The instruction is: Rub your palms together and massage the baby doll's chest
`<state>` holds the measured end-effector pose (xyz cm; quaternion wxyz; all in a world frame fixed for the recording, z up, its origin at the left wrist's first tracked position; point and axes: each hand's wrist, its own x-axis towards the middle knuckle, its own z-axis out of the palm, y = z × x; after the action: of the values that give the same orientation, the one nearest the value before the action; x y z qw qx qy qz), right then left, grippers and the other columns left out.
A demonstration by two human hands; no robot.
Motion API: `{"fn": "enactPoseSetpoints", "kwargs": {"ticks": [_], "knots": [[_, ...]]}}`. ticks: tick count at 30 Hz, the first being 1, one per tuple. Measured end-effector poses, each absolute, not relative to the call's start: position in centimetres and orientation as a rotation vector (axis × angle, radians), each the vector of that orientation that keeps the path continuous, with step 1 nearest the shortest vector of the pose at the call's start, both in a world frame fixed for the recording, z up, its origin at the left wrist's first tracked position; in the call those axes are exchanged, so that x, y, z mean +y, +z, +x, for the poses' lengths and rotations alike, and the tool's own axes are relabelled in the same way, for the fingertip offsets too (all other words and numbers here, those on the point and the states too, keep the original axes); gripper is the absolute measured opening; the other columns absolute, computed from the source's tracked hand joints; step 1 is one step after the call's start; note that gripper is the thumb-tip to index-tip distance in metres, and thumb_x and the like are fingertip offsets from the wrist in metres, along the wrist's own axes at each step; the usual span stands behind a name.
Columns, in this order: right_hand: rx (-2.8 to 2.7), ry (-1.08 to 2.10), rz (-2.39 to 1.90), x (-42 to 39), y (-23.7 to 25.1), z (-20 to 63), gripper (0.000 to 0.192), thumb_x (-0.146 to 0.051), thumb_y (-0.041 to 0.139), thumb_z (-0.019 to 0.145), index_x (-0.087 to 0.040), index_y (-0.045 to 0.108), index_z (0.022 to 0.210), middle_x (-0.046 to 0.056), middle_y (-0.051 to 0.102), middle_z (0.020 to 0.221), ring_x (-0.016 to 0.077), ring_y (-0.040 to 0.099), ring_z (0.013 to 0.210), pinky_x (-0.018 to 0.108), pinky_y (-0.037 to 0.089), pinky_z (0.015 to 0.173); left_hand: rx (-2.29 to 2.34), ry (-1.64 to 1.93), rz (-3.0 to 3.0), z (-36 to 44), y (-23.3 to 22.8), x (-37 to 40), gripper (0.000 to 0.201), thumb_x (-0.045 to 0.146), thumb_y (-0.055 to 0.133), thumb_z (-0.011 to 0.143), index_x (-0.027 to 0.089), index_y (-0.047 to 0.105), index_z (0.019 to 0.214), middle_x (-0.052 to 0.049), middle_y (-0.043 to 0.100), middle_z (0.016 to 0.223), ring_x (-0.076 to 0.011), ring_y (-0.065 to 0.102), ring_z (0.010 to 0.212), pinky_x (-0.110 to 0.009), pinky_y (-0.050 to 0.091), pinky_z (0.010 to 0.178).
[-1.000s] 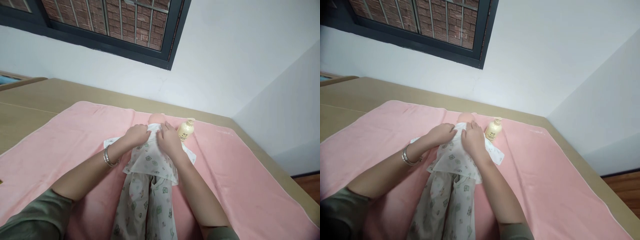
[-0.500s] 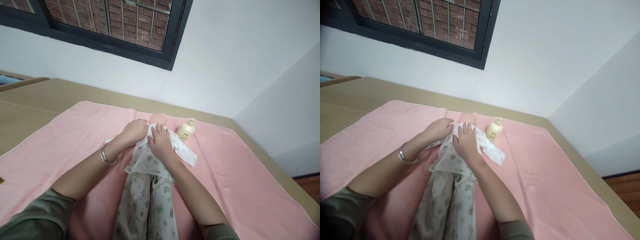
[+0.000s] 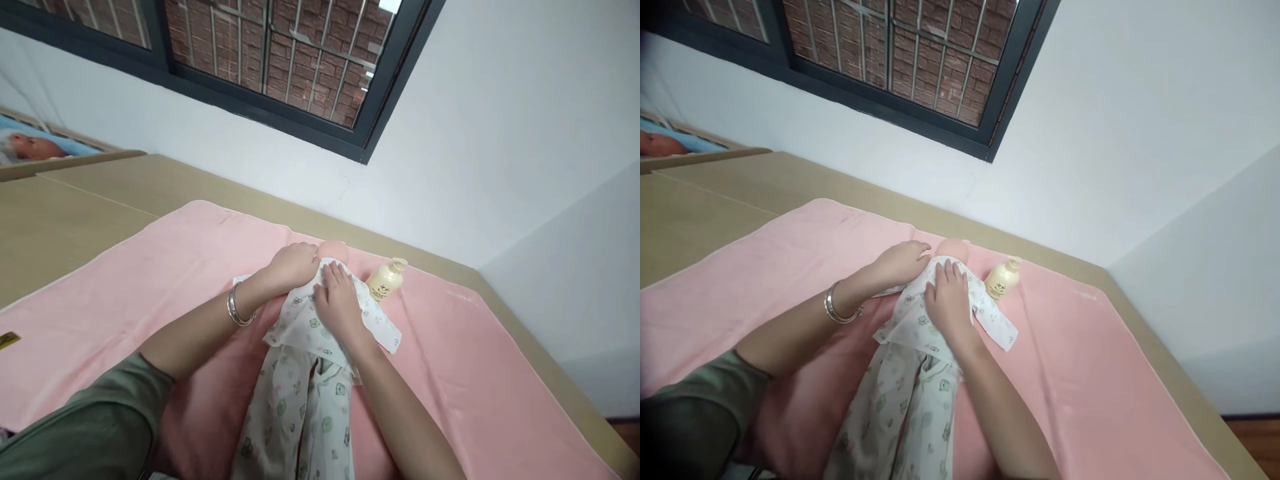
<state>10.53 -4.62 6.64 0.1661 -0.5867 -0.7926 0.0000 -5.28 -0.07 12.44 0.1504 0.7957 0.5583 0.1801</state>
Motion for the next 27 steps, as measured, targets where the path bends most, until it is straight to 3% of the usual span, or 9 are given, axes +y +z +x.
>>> {"fn": "enactPoseSetpoints", "kwargs": {"ticks": [3,6,11,15,18,21,27], "knots": [[-2.512,-0.050,-1.407,-8.5,6.9,11.0,0.070,-0.024,0.048,0.092,-0.010,0.032,0.158,0.015,0.030,0.166,0.0338,0.020,0.156,0.061,0.017,0.126,1.605,0.576,2.257,-5.7,12.8,-0.2,0.048,0.034,0.035,0.098,0.012,0.064,0.129,-0.019,0.063,0.141,-0.0336,0.059,0.131,-0.042,0.049,0.101],[-2.681,-0.118,-1.243,-11.8,5.5,11.8,0.082,-0.015,0.054,0.081,-0.015,0.030,0.160,0.011,0.024,0.168,0.0360,0.012,0.157,0.069,0.016,0.124,1.593,0.603,2.233,-5.9,13.1,-0.5,0.048,0.036,0.037,0.097,0.013,0.065,0.129,-0.019,0.062,0.142,-0.0343,0.056,0.135,-0.043,0.048,0.104],[-2.573,-0.333,-1.269,-13.1,2.0,12.8,0.062,-0.005,0.046,0.090,-0.011,0.045,0.151,0.014,0.041,0.160,0.0331,0.017,0.157,0.066,0.026,0.123,1.552,0.600,2.242,-5.4,13.2,-1.3,0.053,0.040,0.039,0.096,0.011,0.060,0.135,-0.020,0.060,0.145,-0.0359,0.057,0.133,-0.045,0.047,0.105],[-2.552,-0.271,-1.227,-13.7,1.5,13.2,0.057,-0.003,0.042,0.091,-0.009,0.049,0.147,0.014,0.050,0.154,0.0309,0.025,0.155,0.064,0.030,0.122,1.499,0.586,2.253,-5.2,13.4,-2.2,0.055,0.042,0.040,0.096,0.012,0.060,0.136,-0.019,0.063,0.141,-0.0360,0.062,0.126,-0.045,0.049,0.100],[-2.569,-0.164,-1.250,-15.2,2.2,13.6,0.056,-0.004,0.039,0.093,-0.010,0.048,0.148,0.013,0.050,0.155,0.0324,0.030,0.153,0.065,0.034,0.120,1.364,0.600,2.223,-5.3,14.0,-2.9,0.050,0.043,0.039,0.095,0.016,0.067,0.127,-0.015,0.067,0.137,-0.0324,0.064,0.123,-0.040,0.051,0.097],[-2.599,-0.085,-1.256,-17.0,2.8,13.9,0.057,-0.006,0.039,0.094,-0.012,0.046,0.150,0.013,0.047,0.157,0.0326,0.030,0.153,0.064,0.036,0.119,1.290,0.678,2.188,-5.6,14.7,-3.6,0.051,0.043,0.041,0.094,0.018,0.065,0.131,-0.011,0.062,0.144,-0.0292,0.059,0.132,-0.038,0.047,0.106],[-2.647,-0.034,-1.386,-18.3,2.4,12.7,0.055,-0.021,0.047,0.098,-0.016,0.043,0.153,0.012,0.032,0.165,0.0362,0.018,0.156,0.068,0.027,0.122,1.248,0.766,2.153,-5.7,15.4,-4.8,0.053,0.045,0.045,0.093,0.021,0.063,0.137,-0.007,0.059,0.148,-0.0268,0.055,0.137,-0.036,0.044,0.112]]}}
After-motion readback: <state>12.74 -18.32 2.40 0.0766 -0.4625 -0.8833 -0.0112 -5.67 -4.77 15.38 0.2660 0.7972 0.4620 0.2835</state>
